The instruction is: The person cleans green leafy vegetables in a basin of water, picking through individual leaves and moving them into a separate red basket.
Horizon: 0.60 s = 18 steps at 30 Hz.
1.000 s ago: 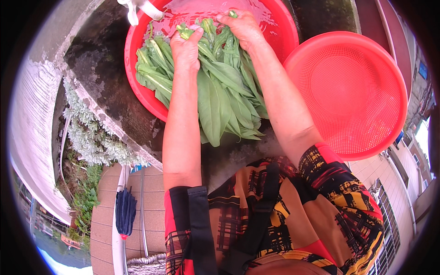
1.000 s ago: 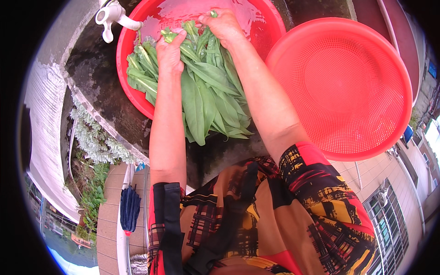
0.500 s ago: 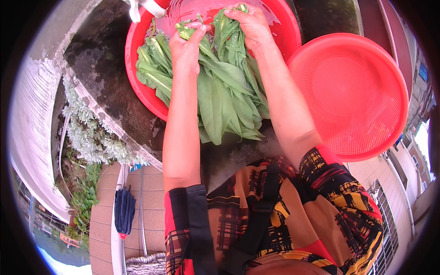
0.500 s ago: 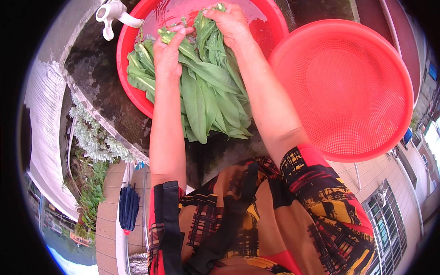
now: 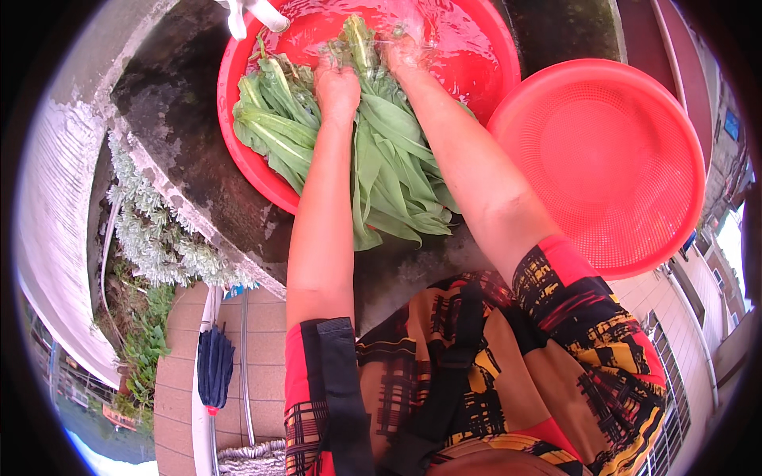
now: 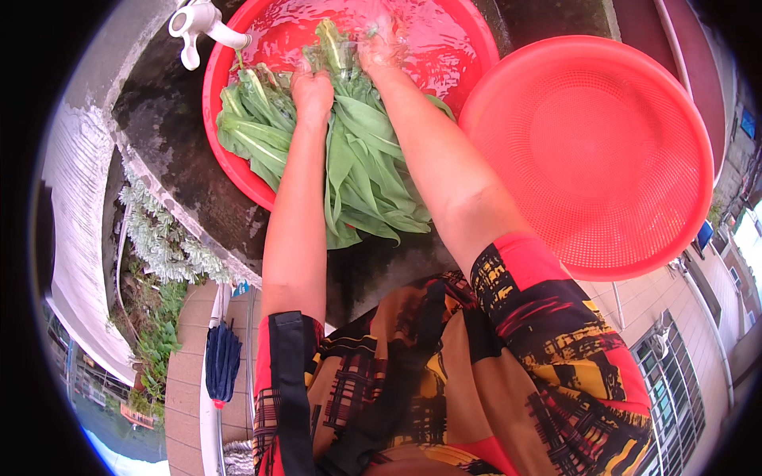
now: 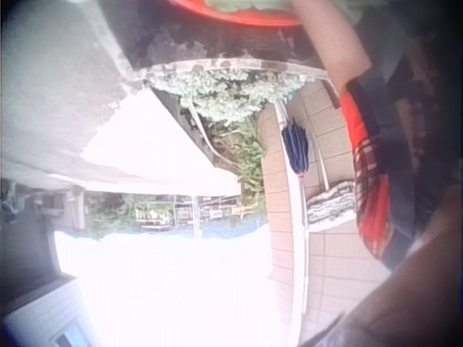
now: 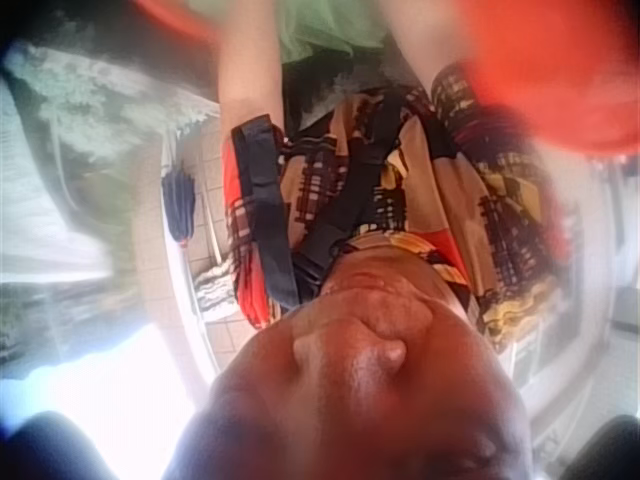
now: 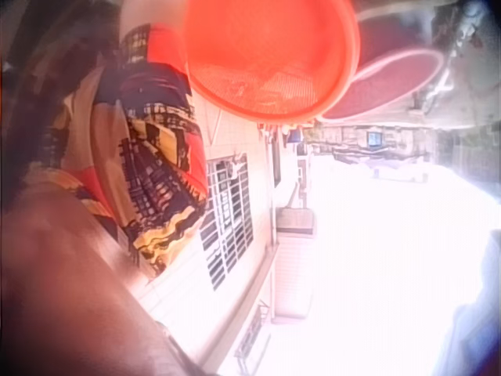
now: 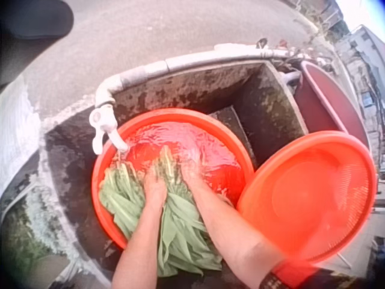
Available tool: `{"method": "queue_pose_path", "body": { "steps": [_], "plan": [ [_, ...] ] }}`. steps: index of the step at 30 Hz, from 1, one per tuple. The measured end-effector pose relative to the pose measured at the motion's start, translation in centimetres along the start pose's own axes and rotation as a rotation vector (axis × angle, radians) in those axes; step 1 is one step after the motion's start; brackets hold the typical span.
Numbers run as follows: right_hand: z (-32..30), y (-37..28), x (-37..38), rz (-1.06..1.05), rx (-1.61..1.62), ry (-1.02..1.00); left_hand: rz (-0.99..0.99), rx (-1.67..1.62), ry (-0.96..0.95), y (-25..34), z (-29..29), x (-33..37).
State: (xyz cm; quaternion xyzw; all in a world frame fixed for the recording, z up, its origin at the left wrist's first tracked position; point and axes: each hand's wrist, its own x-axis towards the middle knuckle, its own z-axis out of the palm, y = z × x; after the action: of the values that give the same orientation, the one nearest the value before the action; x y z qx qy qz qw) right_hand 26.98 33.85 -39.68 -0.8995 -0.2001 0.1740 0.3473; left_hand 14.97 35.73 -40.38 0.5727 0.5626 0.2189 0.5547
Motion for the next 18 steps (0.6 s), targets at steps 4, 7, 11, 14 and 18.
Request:
{"method": "queue_pose_path", "body": {
  "steps": [4,7,11,14,18],
  "plan": [
    [-2.2,-2.6,-0.2,-0.069,0.162,-0.001,-0.138,-0.321,0.007,1.1,-0.7,0.2],
    [-7.3,-8.6,-1.2,-0.139,0.715,-0.165,-0.101,-0.72,0.021,7.9,-3.7,-3.0],
    [-13.5,-15.3,-3.6,-0.179,0.894,-0.421,0.064,-0.879,-0.236,13.9,-7.6,-4.6],
    [-15.0,-17.4,-4.3,-0.36,0.823,-0.5,0.152,-0.94,-0.371,19.2,-8.3,-5.5],
    [-15.2,-17.6,-3.7,-0.807,0.425,-0.336,-0.006,-1.563,-0.696,20.4,-8.3,-5.8]
  ]
}}
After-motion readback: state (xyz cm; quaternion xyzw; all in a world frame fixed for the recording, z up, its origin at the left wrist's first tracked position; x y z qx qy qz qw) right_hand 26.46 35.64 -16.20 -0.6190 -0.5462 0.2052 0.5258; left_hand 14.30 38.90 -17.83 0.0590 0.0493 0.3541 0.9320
